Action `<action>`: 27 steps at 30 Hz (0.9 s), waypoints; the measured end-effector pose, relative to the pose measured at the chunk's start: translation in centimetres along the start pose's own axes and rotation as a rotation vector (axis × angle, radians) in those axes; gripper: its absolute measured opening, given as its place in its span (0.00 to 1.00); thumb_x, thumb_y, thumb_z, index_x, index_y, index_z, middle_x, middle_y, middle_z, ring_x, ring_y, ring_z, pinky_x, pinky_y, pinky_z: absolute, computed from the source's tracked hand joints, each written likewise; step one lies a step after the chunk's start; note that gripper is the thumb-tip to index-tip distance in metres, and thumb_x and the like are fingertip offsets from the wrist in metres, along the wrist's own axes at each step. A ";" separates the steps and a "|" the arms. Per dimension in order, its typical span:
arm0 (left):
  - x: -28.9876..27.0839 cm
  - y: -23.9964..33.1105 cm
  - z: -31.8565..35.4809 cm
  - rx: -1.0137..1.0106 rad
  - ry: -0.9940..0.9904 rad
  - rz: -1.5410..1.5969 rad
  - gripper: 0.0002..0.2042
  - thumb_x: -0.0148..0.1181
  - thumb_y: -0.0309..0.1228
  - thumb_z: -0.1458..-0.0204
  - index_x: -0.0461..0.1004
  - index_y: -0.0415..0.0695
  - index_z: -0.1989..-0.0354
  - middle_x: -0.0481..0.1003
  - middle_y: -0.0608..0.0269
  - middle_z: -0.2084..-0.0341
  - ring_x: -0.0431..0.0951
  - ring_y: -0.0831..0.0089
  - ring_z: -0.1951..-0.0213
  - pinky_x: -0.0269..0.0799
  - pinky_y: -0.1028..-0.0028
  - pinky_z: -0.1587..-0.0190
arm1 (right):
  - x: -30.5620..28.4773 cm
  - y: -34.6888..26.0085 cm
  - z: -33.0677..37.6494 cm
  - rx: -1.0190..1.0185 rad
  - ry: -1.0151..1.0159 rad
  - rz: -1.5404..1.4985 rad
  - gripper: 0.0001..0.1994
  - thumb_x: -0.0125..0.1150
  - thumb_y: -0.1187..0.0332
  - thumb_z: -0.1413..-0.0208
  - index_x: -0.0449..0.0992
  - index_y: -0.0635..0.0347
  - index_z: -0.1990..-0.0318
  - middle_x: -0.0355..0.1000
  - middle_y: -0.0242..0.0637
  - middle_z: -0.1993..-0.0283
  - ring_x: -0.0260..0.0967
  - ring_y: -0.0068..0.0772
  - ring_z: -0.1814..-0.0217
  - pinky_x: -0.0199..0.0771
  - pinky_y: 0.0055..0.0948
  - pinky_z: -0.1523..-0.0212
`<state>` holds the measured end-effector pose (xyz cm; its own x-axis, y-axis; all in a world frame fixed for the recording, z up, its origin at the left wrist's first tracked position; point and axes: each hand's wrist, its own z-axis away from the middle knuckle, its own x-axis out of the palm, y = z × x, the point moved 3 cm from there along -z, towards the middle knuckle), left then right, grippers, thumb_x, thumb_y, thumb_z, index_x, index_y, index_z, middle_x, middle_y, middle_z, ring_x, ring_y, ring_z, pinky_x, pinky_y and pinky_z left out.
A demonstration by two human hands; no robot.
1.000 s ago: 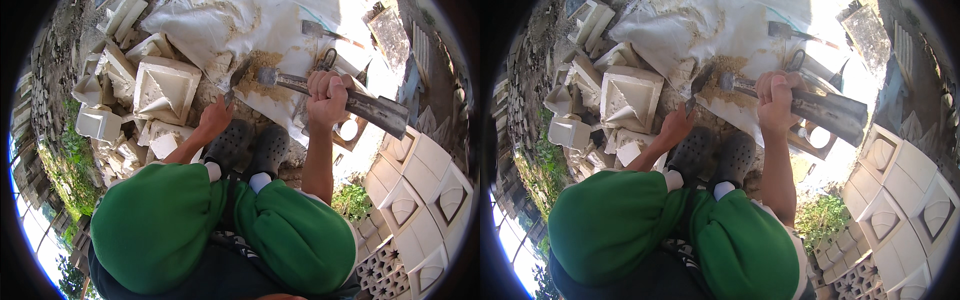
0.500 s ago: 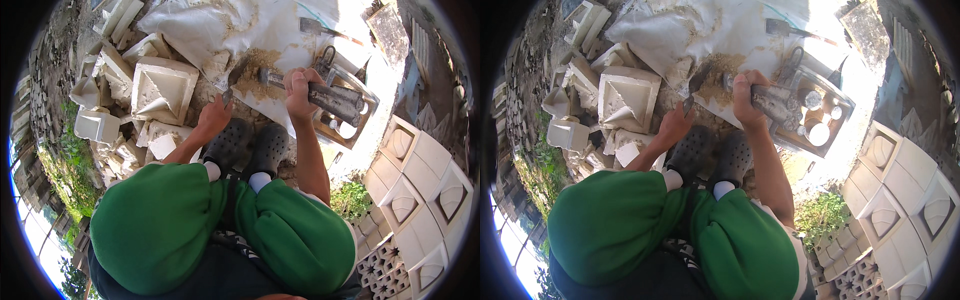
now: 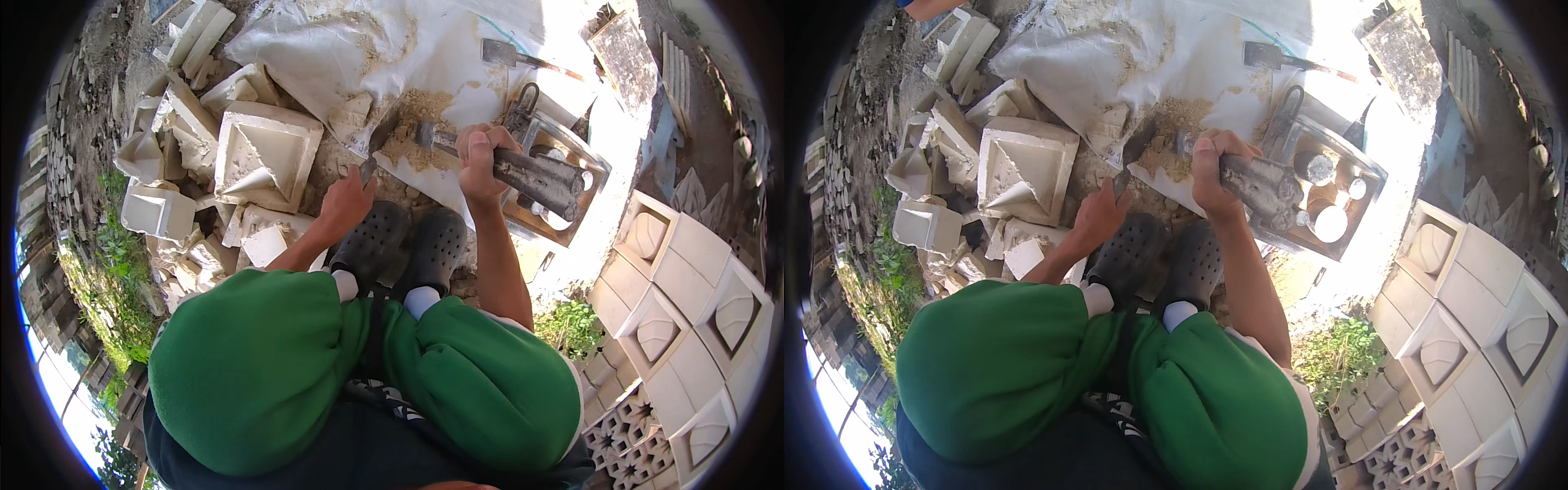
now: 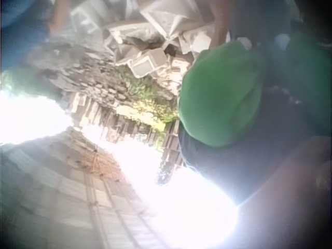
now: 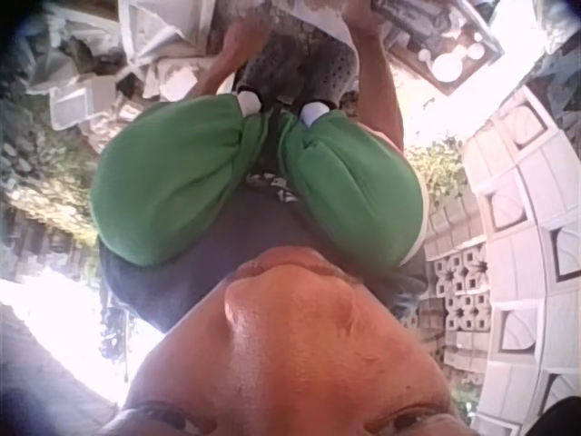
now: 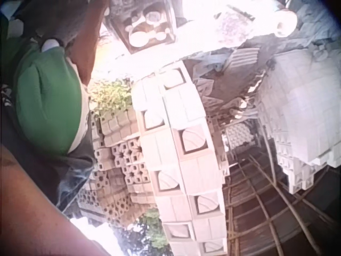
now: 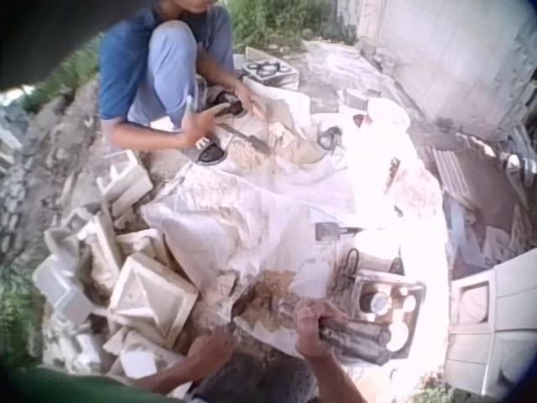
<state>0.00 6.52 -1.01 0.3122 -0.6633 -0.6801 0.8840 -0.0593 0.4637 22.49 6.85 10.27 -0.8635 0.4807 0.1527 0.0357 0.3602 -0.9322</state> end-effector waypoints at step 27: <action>-1.4 0.1 0.3 -0.014 0.050 0.070 0.22 0.48 0.45 0.43 0.62 0.33 0.58 0.73 0.34 0.77 0.74 0.36 0.70 0.68 0.46 0.63 | -1.9 -1.3 -0.5 -0.009 0.080 -0.047 0.15 0.46 0.78 0.47 0.52 0.53 0.83 0.49 0.26 0.87 0.42 0.19 0.88 0.46 0.24 0.85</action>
<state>-0.49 7.21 0.21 0.3900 -0.6274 -0.6740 0.8641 -0.0037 0.5034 24.31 5.81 11.37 -0.8213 0.5253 0.2224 0.0010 0.3912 -0.9203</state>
